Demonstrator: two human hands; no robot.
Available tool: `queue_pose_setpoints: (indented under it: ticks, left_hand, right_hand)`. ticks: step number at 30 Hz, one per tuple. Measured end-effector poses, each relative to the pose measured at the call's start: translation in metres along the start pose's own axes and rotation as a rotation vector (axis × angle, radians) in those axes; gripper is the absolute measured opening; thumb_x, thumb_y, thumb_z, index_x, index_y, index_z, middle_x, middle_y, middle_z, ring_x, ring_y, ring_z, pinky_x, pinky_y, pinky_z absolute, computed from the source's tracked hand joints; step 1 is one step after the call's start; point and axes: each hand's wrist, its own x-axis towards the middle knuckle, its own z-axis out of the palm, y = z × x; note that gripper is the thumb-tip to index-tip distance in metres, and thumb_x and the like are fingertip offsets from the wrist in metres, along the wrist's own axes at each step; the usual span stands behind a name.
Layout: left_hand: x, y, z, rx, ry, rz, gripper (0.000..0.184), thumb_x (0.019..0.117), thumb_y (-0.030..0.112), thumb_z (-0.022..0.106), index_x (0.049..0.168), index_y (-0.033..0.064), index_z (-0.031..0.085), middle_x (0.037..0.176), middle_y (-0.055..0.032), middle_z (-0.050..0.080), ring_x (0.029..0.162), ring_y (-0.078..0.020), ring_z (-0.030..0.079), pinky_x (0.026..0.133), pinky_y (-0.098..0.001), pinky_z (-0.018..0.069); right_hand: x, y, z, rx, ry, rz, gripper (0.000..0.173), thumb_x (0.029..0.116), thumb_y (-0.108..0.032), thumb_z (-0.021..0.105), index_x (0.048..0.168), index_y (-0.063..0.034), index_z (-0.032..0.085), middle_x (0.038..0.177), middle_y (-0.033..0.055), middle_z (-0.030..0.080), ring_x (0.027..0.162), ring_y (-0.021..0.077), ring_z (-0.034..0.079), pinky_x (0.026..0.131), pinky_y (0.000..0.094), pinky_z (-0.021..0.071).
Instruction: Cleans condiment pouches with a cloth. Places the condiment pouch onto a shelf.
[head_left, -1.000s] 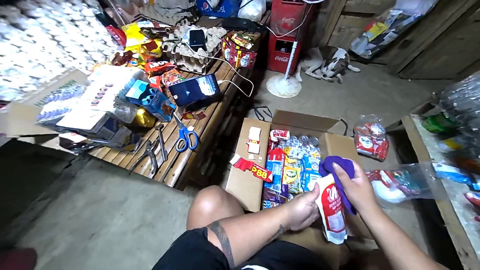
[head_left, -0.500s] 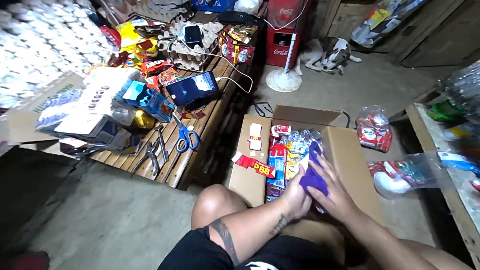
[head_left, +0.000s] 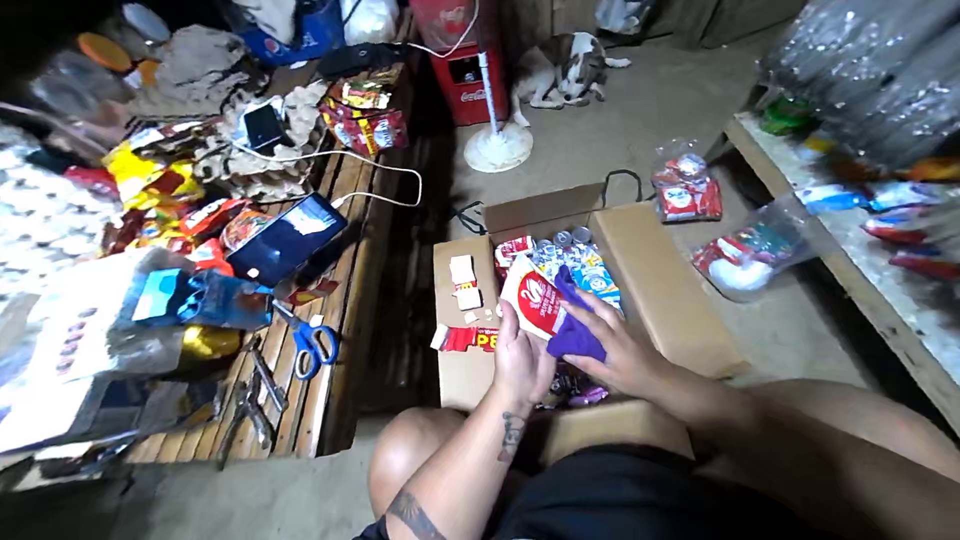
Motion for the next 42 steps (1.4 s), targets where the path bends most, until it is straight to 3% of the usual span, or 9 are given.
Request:
queue_pose_setpoints:
  ticks: [8, 11, 14, 20, 28, 32, 35, 38, 42]
  left_hand:
    - [-0.019, -0.035, -0.002, 0.137, -0.071, -0.208, 0.057, 0.1084, 0.044, 0.005, 0.129, 0.0114, 0.047, 0.119, -0.0047, 0.066, 0.116, -0.0159, 0.062, 0.101, -0.0353, 0.0504]
    - [-0.011, -0.018, 0.0, 0.067, -0.058, -0.143, 0.066, 0.106, 0.057, 0.013, 0.137, 0.0076, 0.044, 0.124, -0.0087, 0.065, 0.118, -0.0194, 0.062, 0.102, -0.0388, 0.0512]
    - [-0.003, 0.0, -0.002, -0.014, -0.055, -0.035, 0.064, 0.1043, 0.061, 0.024, 0.133, 0.0102, 0.05, 0.12, -0.0093, 0.068, 0.115, -0.0222, 0.065, 0.1, -0.0422, 0.0528]
    - [0.002, 0.02, -0.001, -0.135, 0.035, 0.04, 0.069, 0.1034, 0.064, 0.022, 0.139, 0.011, 0.048, 0.129, -0.0152, 0.062, 0.121, -0.0295, 0.062, 0.103, -0.0482, 0.0502]
    - [0.007, 0.023, -0.007, -0.089, 0.06, 0.154, 0.07, 0.1034, 0.064, 0.014, 0.142, 0.015, 0.046, 0.134, -0.0114, 0.06, 0.127, -0.027, 0.058, 0.108, -0.0488, 0.0458]
    - [0.007, 0.016, -0.003, -0.014, 0.127, 0.116, 0.066, 0.1056, 0.059, 0.01, 0.142, 0.0158, 0.045, 0.131, -0.0091, 0.061, 0.122, -0.0234, 0.059, 0.104, -0.0443, 0.0485]
    - [-0.001, 0.006, 0.001, 0.053, 0.09, 0.022, 0.067, 0.1059, 0.056, 0.005, 0.141, 0.0132, 0.043, 0.127, -0.0091, 0.062, 0.119, -0.0211, 0.06, 0.102, -0.0411, 0.0494]
    - [-0.014, -0.009, 0.006, 0.122, 0.039, -0.192, 0.078, 0.103, 0.061, -0.002, 0.133, 0.0121, 0.051, 0.115, -0.0054, 0.068, 0.108, -0.0149, 0.066, 0.091, -0.0358, 0.0551]
    - [-0.017, -0.029, -0.004, 0.15, -0.193, -0.25, 0.07, 0.106, 0.051, 0.0, 0.145, 0.0073, 0.038, 0.134, -0.0085, 0.059, 0.127, -0.0164, 0.056, 0.109, -0.0371, 0.0446]
  right_hand:
    - [0.011, -0.003, -0.003, 0.016, 0.094, 0.071, 0.065, 0.0964, -0.049, 0.06, 0.147, -0.009, 0.053, 0.15, 0.0253, 0.049, 0.133, 0.0405, 0.053, 0.105, 0.0553, 0.0474]
    - [0.008, -0.007, -0.003, 0.041, 0.045, 0.11, 0.065, 0.0954, -0.045, 0.063, 0.149, -0.0106, 0.051, 0.152, 0.0258, 0.045, 0.133, 0.0418, 0.053, 0.103, 0.057, 0.0484]
    - [0.003, -0.007, -0.001, 0.03, 0.027, 0.077, 0.066, 0.0926, -0.039, 0.07, 0.15, -0.0124, 0.05, 0.152, 0.0264, 0.046, 0.131, 0.0422, 0.055, 0.102, 0.0552, 0.0498]
    - [0.002, -0.003, -0.001, -0.024, 0.012, 0.078, 0.063, 0.088, -0.024, 0.076, 0.146, -0.0109, 0.055, 0.144, 0.0266, 0.054, 0.121, 0.0445, 0.061, 0.094, 0.0565, 0.0547]
    - [0.015, 0.026, -0.023, -0.105, -0.098, 0.213, 0.062, 0.0865, -0.017, 0.078, 0.145, -0.0167, 0.058, 0.142, 0.0215, 0.057, 0.121, 0.0448, 0.061, 0.092, 0.0653, 0.0522]
    - [0.023, 0.029, -0.035, -0.057, 0.061, 0.284, 0.065, 0.0914, -0.028, 0.074, 0.15, -0.0115, 0.05, 0.147, 0.024, 0.051, 0.13, 0.0457, 0.054, 0.1, 0.0676, 0.0459]
    - [0.011, 0.009, -0.017, -0.043, 0.099, 0.083, 0.075, 0.0927, -0.051, 0.063, 0.151, -0.0059, 0.047, 0.15, 0.0284, 0.047, 0.131, 0.0459, 0.052, 0.102, 0.0634, 0.0455]
    - [-0.001, -0.001, 0.003, -0.098, 0.019, -0.148, 0.073, 0.0924, -0.07, 0.053, 0.149, -0.0234, 0.05, 0.153, 0.023, 0.046, 0.141, 0.0441, 0.044, 0.11, 0.0608, 0.041]
    - [0.008, 0.014, -0.007, 0.106, 0.004, 0.136, 0.08, 0.0925, -0.07, 0.052, 0.15, -0.0147, 0.052, 0.156, 0.0186, 0.045, 0.139, 0.0344, 0.049, 0.109, 0.0575, 0.0434]
